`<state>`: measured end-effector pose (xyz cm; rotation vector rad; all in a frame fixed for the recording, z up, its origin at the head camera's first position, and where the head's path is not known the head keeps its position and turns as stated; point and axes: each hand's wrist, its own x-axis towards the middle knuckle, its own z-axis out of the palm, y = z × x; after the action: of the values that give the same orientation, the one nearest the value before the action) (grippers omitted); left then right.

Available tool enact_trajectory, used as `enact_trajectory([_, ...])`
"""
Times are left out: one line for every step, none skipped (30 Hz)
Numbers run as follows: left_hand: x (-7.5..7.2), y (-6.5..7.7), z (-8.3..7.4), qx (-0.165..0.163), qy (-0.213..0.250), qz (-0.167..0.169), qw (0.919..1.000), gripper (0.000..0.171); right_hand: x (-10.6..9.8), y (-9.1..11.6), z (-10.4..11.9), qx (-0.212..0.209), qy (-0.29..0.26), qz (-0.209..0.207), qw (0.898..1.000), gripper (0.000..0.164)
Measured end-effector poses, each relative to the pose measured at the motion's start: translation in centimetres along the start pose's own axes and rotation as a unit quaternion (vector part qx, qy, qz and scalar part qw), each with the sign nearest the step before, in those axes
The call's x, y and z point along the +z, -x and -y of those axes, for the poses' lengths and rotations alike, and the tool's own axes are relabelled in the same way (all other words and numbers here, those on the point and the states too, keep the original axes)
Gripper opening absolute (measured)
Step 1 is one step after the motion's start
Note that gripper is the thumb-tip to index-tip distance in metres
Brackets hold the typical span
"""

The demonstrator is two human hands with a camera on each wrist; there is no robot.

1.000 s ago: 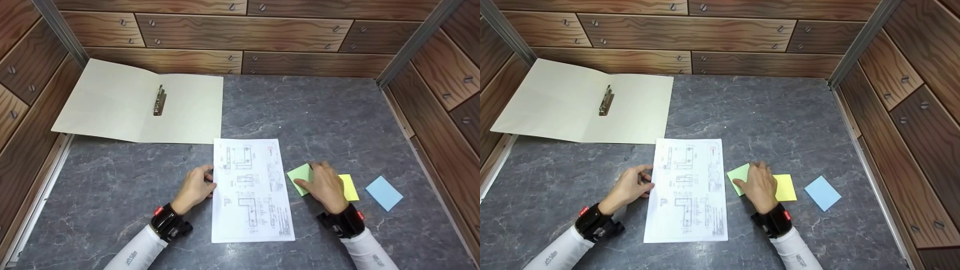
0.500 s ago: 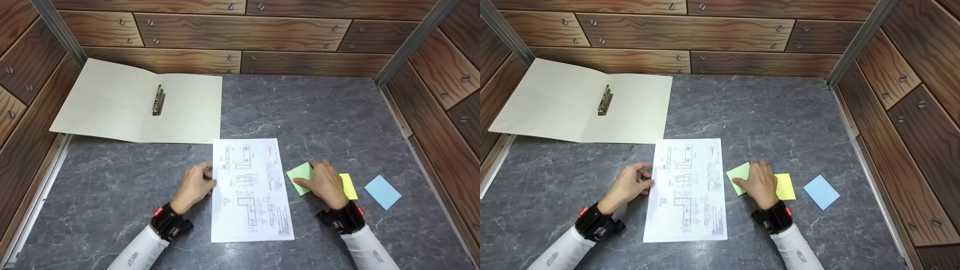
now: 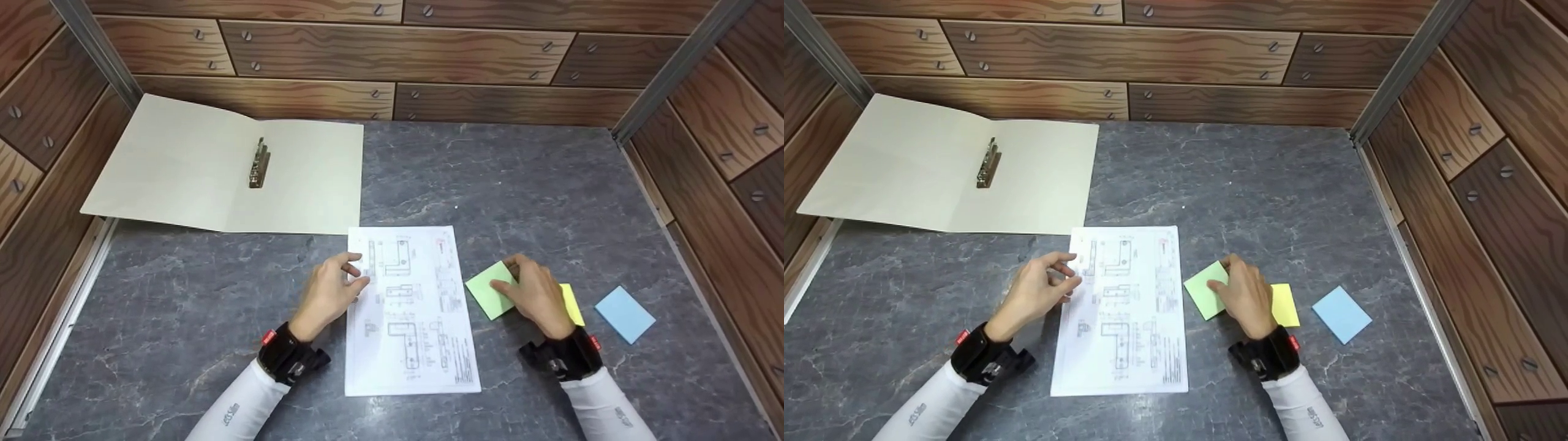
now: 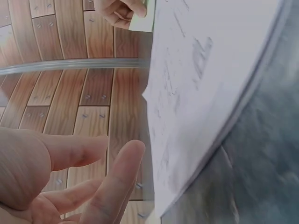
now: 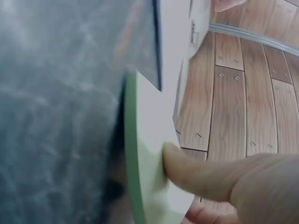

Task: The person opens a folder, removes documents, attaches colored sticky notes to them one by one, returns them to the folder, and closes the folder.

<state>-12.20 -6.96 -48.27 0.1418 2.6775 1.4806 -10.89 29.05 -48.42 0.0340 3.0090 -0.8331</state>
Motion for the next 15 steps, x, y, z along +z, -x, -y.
enact_trajectory([0.1, -0.1, -0.1, 0.003, 0.003, 0.002, 1.0000, 0.042, -0.2, 0.0, 0.0, -0.007, -0.013, -0.001, 1.000, 0.041])
enact_trajectory([0.1, -0.1, -0.2, 0.006, 0.006, 0.003, 1.0000, 0.042, -0.5, -0.1, 0.1, -0.013, -0.028, -0.002, 1.000, 0.036])
enact_trajectory([0.1, -0.2, -0.3, 0.010, 0.007, 0.005, 0.9999, 0.041, -0.7, -0.2, 0.1, -0.016, -0.042, -0.001, 0.999, 0.033])
enact_trajectory([0.1, -0.3, -0.4, 0.014, 0.007, 0.005, 0.9999, 0.040, -0.9, -0.3, 0.2, -0.019, -0.054, 0.000, 0.998, 0.030])
enact_trajectory([0.1, -0.3, -0.6, 0.020, 0.009, 0.006, 0.9997, 0.039, -1.0, -0.5, 0.4, -0.021, -0.065, -0.002, 0.998, 0.028])
enact_trajectory([0.1, -0.4, -0.7, 0.027, 0.010, 0.007, 0.9996, 0.038, -1.1, -0.6, 0.6, -0.024, -0.077, -0.003, 0.997, 0.027])
enact_trajectory([0.1, -0.4, -0.8, 0.031, 0.010, 0.008, 0.9994, 0.038, -1.2, -0.8, 0.8, -0.027, -0.090, -0.007, 0.996, 0.025])
enact_trajectory([0.1, -0.5, -0.9, 0.036, 0.012, 0.009, 0.9993, 0.038, -1.1, -0.9, 1.0, -0.031, -0.099, -0.012, 0.995, 0.025])
enact_trajectory([0.1, -0.5, -0.9, 0.041, 0.012, 0.011, 0.9990, 0.037, -1.1, -1.1, 1.3, -0.034, -0.108, -0.018, 0.993, 0.024])
enact_trajectory([0.1, -0.5, -1.0, 0.047, 0.012, 0.014, 0.9987, 0.036, -1.0, -1.3, 1.6, -0.041, -0.118, -0.026, 0.992, 0.023])
enact_trajectory([0.1, -0.5, -1.1, 0.053, 0.014, 0.018, 0.9983, 0.036, -0.9, -1.4, 1.9, -0.046, -0.133, -0.032, 0.990, 0.023])
enact_trajectory([0.1, -0.6, -1.2, 0.060, 0.018, 0.024, 0.9978, 0.036, -0.8, -1.6, 2.2, -0.049, -0.151, -0.038, 0.987, 0.022])
enact_trajectory([0.2, -0.6, -1.2, 0.066, 0.023, 0.030, 0.9971, 0.035, -0.7, -1.7, 2.5, -0.052, -0.171, -0.043, 0.983, 0.022])
enact_trajectory([0.2, -0.6, -1.4, 0.072, 0.027, 0.035, 0.9964, 0.035, -0.6, -1.9, 2.9, -0.053, -0.193, -0.044, 0.979, 0.021])
enact_trajectory([0.3, -0.6, -1.4, 0.078, 0.032, 0.040, 0.9956, 0.035, -0.5, -2.0, 3.2, -0.053, -0.213, -0.043, 0.975, 0.022])
